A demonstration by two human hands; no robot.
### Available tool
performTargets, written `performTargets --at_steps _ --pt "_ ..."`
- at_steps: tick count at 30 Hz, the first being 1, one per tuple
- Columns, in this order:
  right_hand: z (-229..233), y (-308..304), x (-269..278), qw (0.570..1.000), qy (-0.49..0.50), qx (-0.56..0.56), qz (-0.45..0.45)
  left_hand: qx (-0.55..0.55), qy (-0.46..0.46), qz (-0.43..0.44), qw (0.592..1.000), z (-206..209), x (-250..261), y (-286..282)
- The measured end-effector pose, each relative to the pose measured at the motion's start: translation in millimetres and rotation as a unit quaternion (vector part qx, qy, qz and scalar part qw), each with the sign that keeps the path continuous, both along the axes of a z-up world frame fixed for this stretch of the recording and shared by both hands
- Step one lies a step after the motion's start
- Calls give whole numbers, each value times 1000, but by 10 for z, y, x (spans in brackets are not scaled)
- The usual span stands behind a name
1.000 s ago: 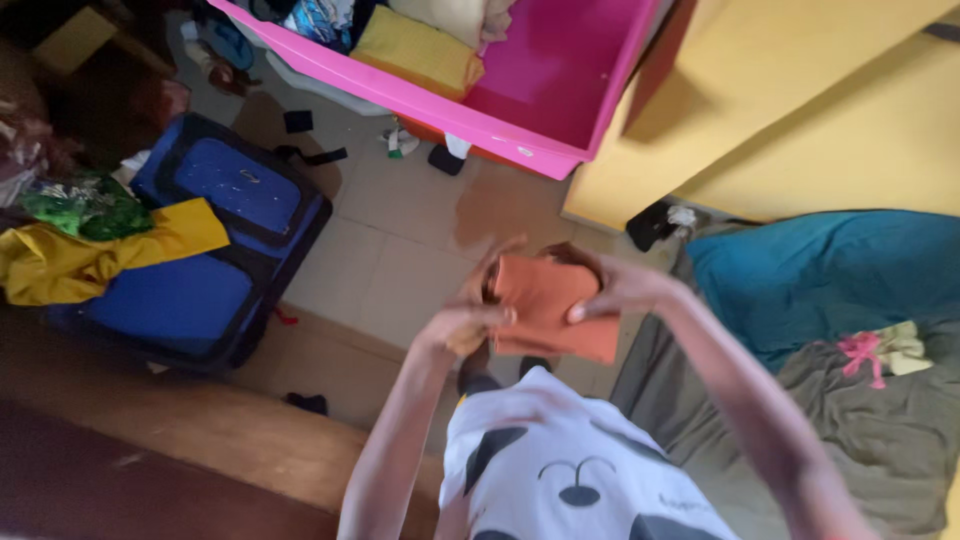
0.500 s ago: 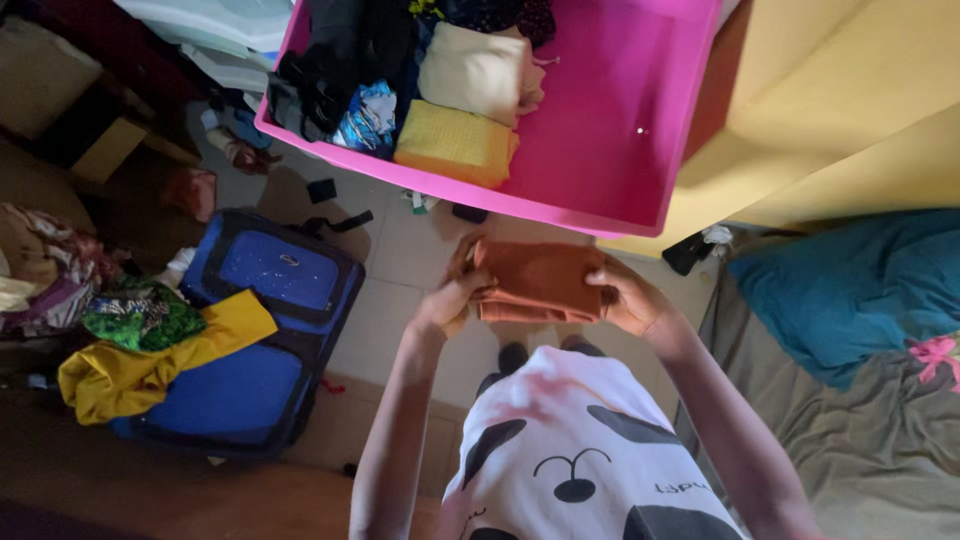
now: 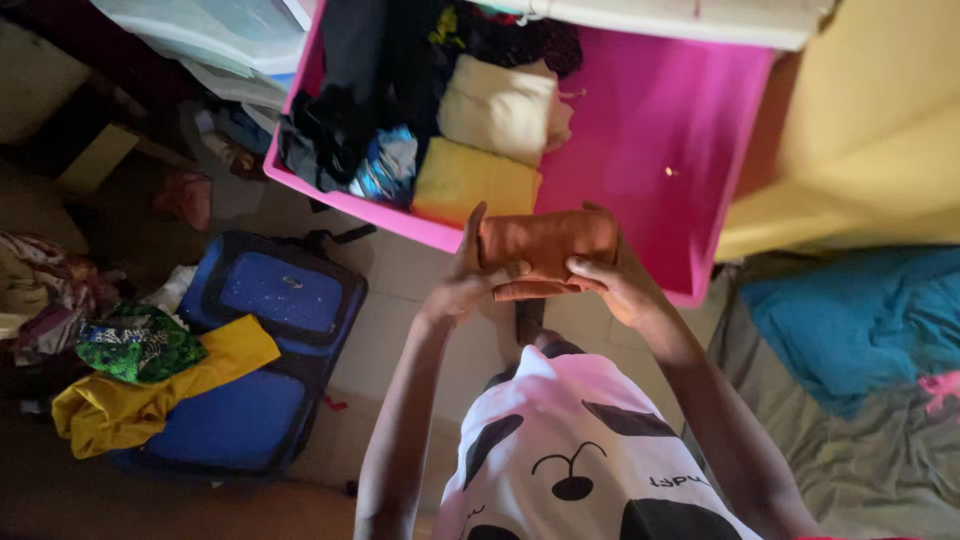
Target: The person organizes clothes by picking them up from a bed, folding a dress, and placing items into a drawer.
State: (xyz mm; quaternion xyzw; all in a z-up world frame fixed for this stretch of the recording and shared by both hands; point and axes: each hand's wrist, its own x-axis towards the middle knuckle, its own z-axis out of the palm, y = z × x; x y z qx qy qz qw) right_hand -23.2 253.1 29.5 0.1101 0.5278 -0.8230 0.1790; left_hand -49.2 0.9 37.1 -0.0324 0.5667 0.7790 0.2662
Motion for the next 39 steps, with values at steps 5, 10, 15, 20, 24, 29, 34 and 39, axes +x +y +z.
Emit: performTargets --at_steps 5,10,15,20,24,29,34,39 --pt "-269 -49 -777 993 2 -111 -26 69 -18 57 996 -106 -678 63" --pt "-803 -19 -1577 992 -87 -66 -69 92 14 125 988 -588 -1430 165" --pt "-1048 12 -2116 993 7 -104 -53 151 -52 135 978 -960 -1961 146" --pt "-960 -277 -2364 996 2 16 -93 148 -86 140 975 -1065 -2236 -77" --pt "-839 -587 -2394 991 31 88 -100 79 -50 141 986 -1137 -2388 -318" --pt "-708 -745 -2390 988 19 114 -107 91 -34 155 983 -1327 -2428 -351" --pt "-664 -670 -2380 992 -48 49 -104 110 -60 146 981 -1251 -2319 -338" --pt "-775 -552 -2323 994 2 98 -55 114 7 163 980 -1321 -2337 -333"
